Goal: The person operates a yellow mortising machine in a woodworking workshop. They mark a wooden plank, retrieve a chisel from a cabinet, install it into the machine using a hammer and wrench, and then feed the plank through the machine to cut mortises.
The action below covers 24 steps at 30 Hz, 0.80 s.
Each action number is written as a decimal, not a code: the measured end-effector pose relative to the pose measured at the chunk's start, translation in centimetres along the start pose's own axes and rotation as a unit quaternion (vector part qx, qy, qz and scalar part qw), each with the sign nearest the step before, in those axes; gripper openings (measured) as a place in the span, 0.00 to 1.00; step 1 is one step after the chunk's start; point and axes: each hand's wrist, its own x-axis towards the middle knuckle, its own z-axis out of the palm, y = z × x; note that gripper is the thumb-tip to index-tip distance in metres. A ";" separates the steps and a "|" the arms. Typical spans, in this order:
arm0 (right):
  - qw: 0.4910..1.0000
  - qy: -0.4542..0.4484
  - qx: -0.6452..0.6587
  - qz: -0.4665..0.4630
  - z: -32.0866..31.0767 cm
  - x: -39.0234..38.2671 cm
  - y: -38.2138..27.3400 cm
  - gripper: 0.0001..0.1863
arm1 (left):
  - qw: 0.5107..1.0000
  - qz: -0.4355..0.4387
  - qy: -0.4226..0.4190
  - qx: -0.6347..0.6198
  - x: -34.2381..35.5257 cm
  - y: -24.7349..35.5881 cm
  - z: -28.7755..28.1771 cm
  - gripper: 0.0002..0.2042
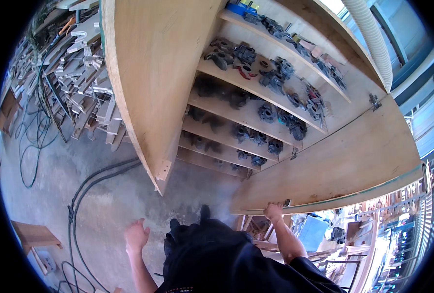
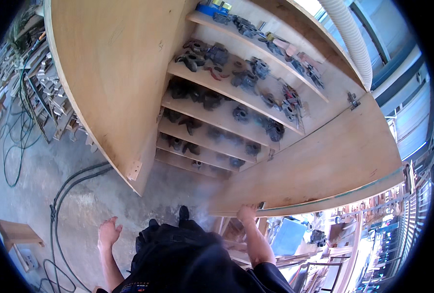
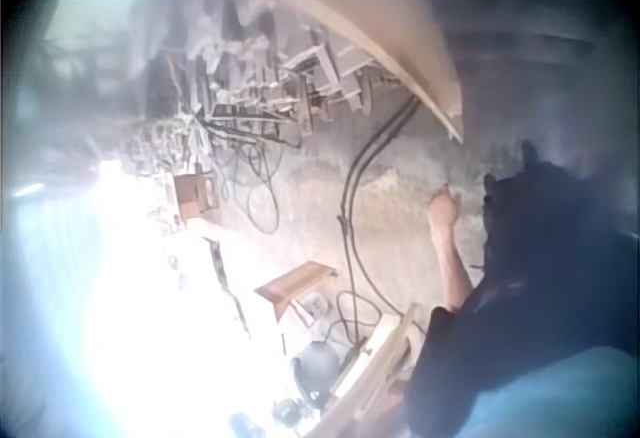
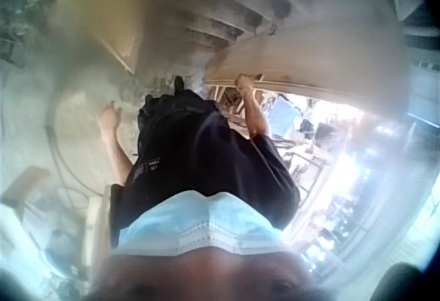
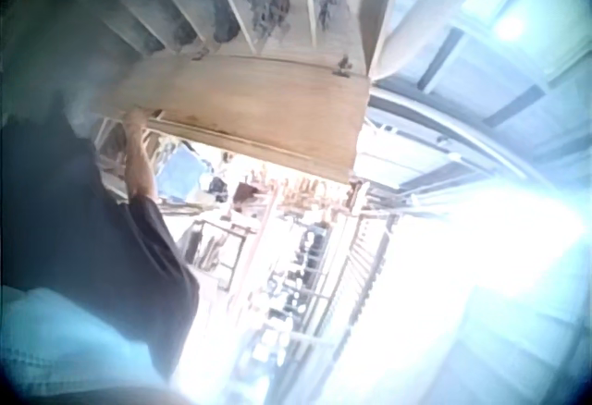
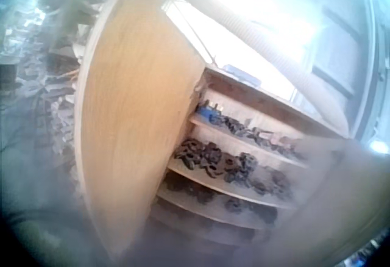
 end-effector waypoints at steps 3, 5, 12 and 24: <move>1.000 0.004 0.005 -0.002 -0.1 -0.9 -0.1 0.24 | 0.999 0.034 0.008 -0.031 0.6 1.4 -0.3 0.23; 1.000 0.019 0.005 -0.002 0.4 -1.0 0.4 0.23 | 0.998 0.042 0.001 -0.038 0.7 2.5 -1.0 0.23; 0.998 0.050 0.029 -0.021 1.8 -0.5 2.2 0.23 | 0.997 0.071 0.014 -0.026 1.2 2.5 0.4 0.23; 0.999 -0.037 -0.029 -0.028 -0.2 -1.4 1.4 0.23 | 0.999 0.042 -0.008 -0.022 -1.4 0.6 2.5 0.23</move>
